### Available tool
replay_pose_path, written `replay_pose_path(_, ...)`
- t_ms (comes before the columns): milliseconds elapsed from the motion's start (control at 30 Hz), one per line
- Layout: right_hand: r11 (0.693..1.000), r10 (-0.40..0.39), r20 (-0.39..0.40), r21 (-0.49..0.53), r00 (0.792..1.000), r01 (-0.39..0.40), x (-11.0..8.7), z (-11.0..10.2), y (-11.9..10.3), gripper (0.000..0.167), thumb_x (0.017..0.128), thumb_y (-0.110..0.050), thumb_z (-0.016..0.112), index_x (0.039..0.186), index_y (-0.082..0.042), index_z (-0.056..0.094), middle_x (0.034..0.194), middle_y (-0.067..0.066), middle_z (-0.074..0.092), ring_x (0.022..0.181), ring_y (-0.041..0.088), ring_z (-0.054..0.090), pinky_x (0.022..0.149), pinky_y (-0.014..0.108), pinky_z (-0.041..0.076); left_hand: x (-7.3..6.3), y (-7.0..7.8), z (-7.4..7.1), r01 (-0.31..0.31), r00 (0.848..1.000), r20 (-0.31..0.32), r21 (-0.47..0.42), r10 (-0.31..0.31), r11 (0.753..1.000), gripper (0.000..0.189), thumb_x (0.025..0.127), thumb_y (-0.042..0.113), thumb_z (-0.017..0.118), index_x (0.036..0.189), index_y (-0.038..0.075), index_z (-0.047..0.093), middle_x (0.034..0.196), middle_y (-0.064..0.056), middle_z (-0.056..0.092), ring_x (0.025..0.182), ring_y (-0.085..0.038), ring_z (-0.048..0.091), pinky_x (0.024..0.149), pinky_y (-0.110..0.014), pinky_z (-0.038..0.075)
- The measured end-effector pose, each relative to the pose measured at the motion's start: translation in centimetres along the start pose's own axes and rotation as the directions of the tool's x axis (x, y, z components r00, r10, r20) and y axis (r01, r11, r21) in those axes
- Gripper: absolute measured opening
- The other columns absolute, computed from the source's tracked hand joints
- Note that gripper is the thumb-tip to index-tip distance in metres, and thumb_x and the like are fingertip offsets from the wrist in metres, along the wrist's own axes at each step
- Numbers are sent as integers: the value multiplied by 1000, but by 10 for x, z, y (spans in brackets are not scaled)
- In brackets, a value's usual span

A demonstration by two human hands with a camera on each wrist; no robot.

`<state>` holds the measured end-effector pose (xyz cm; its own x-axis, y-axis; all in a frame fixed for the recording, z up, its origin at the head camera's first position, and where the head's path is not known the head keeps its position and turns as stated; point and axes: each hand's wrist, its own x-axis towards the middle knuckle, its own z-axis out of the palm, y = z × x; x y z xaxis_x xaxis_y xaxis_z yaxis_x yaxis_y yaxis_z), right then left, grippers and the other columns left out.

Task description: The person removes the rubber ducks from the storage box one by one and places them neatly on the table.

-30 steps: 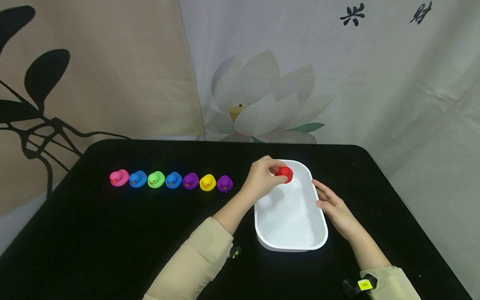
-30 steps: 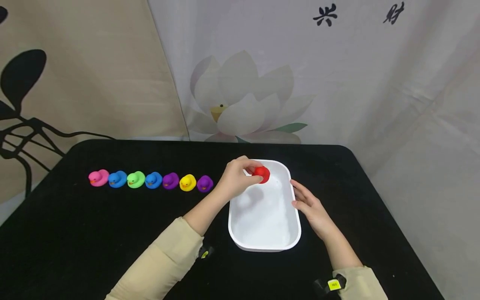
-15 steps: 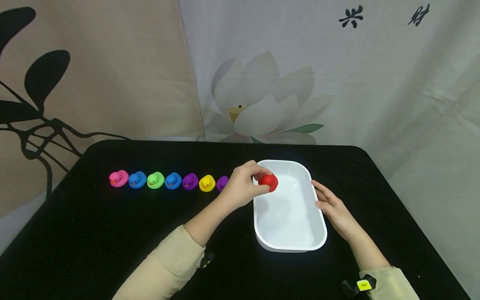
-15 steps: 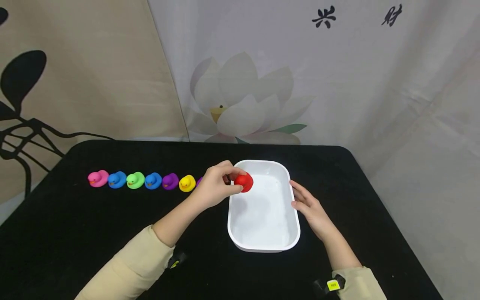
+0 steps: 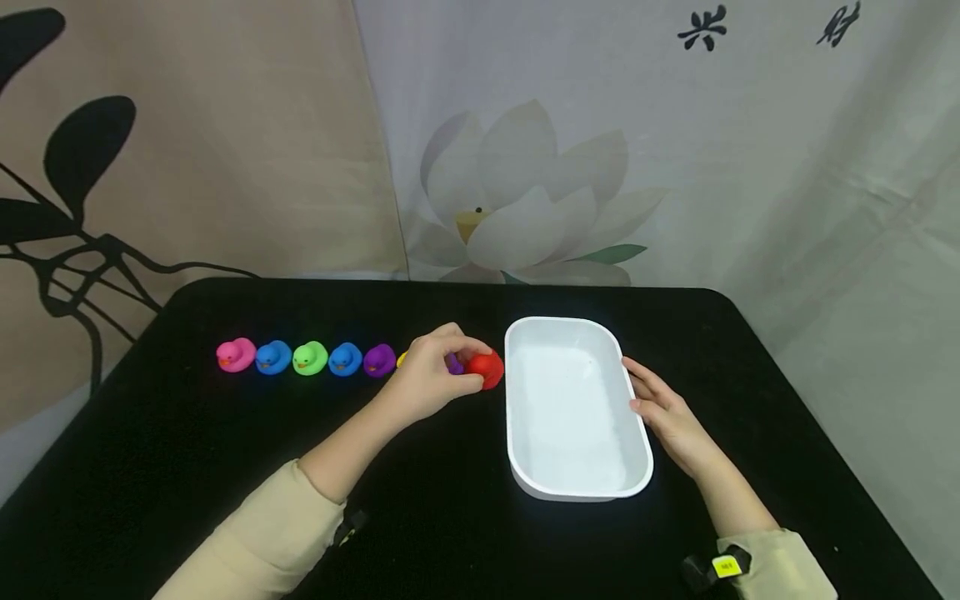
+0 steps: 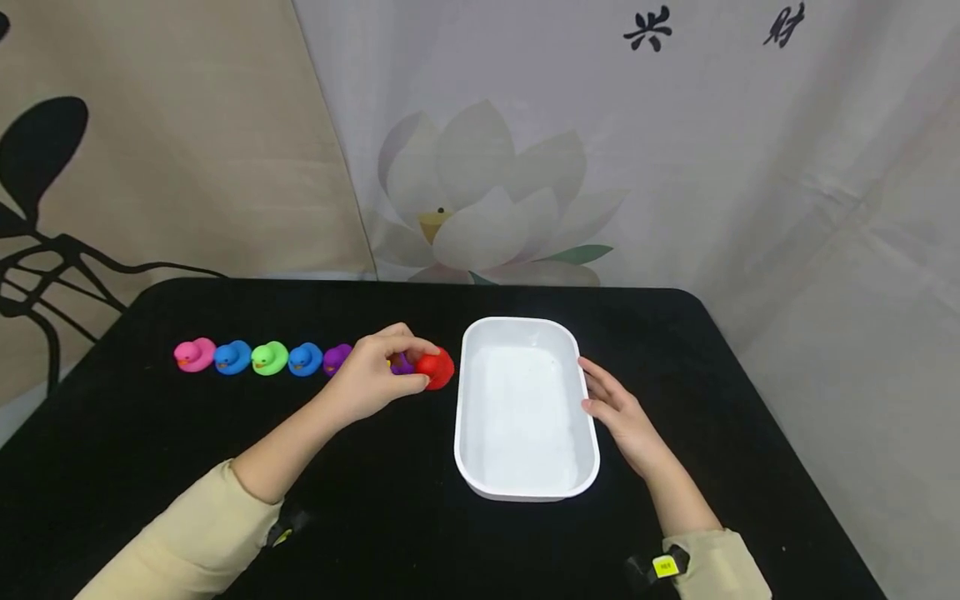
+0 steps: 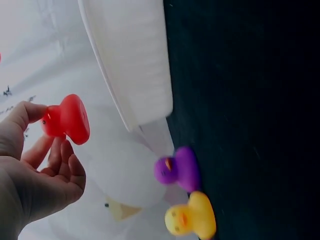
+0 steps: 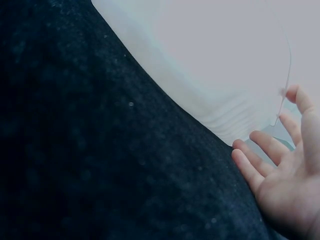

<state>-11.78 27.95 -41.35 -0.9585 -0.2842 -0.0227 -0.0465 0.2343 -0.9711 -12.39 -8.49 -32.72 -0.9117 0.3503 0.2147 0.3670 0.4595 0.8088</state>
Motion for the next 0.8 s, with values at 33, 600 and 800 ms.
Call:
replay_pose_path(33, 1000, 1, -1, 0, 1000, -1, 0, 0, 0, 60, 98, -20, 50, 151, -11, 24, 150, 19, 32, 117, 11, 54, 98, 49, 38, -2, -2, -3, 3, 1000, 6, 4, -3, 1000, 31, 76, 6, 76, 106, 10, 71, 91, 1, 56, 83, -17, 56, 70, -31, 52)
replay_pose_path(600, 1000, 3, -9, -2, 1000, -3, 0, 1, 1, 60, 98, -20, 51, 151, -11, 24, 150, 18, 32, 119, 17, 53, 98, 55, 36, -38, -39, -53, 10, 999, 36, 42, -11, 999, 35, 76, 6, 75, 110, 11, 68, 93, -1, 55, 87, -19, 56, 77, -44, 49)
replay_pose_path(800, 1000, 0, -13, -1, 1000, 0, 0, 1, 2, 61, 98, -20, 51, 151, -11, 24, 151, 18, 31, 121, 19, 52, 98, 56, 35, -52, -52, -71, 7, 999, 33, 69, -10, 998, 35, 77, 5, 75, 111, 9, 67, 94, -2, 56, 89, -17, 56, 79, -39, 49)
